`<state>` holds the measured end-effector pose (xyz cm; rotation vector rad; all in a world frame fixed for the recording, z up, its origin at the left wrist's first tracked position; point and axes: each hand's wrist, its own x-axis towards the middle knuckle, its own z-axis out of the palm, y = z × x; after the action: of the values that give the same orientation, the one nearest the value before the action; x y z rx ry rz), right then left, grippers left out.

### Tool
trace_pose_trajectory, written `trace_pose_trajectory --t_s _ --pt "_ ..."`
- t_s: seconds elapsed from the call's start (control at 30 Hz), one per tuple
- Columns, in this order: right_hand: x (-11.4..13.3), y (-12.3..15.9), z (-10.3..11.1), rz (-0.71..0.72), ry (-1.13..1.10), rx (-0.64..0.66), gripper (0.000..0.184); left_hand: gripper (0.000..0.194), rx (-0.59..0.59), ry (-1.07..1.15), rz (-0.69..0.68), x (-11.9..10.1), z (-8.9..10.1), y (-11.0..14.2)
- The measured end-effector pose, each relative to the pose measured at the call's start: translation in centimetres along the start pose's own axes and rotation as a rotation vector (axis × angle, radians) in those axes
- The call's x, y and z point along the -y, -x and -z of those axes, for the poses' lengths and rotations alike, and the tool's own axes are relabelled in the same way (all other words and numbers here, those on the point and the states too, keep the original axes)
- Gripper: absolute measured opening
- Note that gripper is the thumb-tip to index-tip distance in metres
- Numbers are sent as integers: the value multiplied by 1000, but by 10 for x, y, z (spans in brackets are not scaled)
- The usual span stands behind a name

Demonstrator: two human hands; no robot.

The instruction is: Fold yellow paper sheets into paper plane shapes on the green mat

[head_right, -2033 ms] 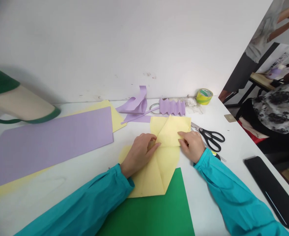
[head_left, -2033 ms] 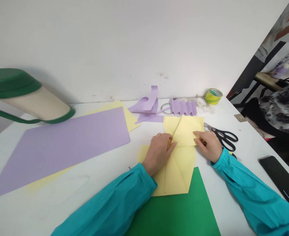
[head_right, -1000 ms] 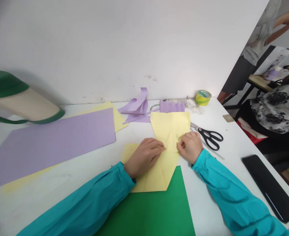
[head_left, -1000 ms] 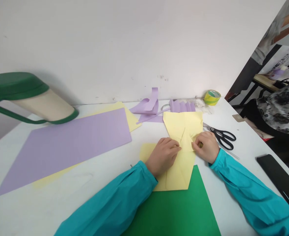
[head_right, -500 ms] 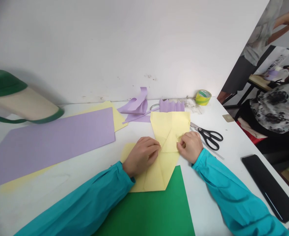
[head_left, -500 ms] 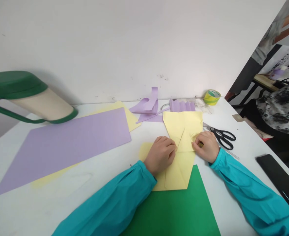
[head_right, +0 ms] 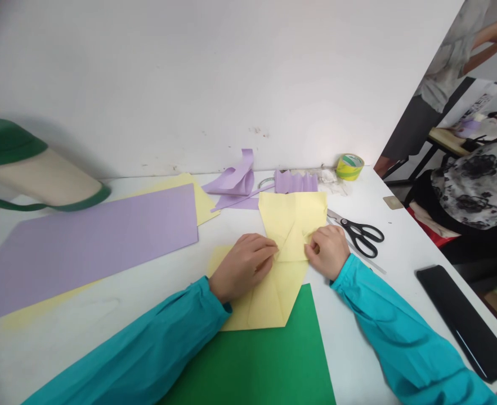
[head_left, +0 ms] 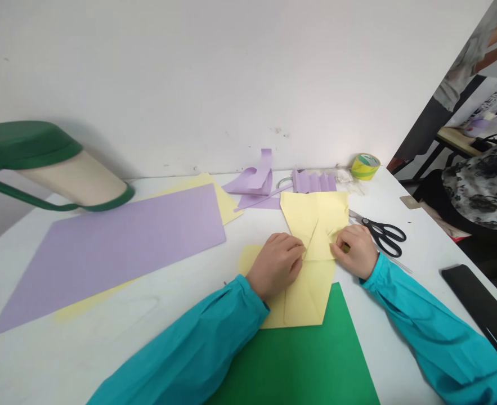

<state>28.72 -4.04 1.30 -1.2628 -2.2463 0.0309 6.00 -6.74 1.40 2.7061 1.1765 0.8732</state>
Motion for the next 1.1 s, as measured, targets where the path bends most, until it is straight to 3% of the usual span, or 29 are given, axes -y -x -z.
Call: trace_pose_trajectory --t_s 0.13,0.33,0.47,0.6,0.7,1.1 --pt "-1 0 0 5 8 11 22 21 45 1 -106 -3 -1 -1" --pt "1 0 2 18 -7 8 22 19 80 -25 -104 -2 -3 0" --pt "2 -1 8 168 -46 17 9 18 56 -24 -105 -3 -4 1" --pt "3 0 13 285 -24 89 33 16 39 -23 -104 -3 -5 1" --pt "3 0 13 329 -17 150 40 16 38 -17 -100 -3 -5 1" --pt "-1 0 9 366 11 138 35 13 21 -12 -77 -2 -7 3"
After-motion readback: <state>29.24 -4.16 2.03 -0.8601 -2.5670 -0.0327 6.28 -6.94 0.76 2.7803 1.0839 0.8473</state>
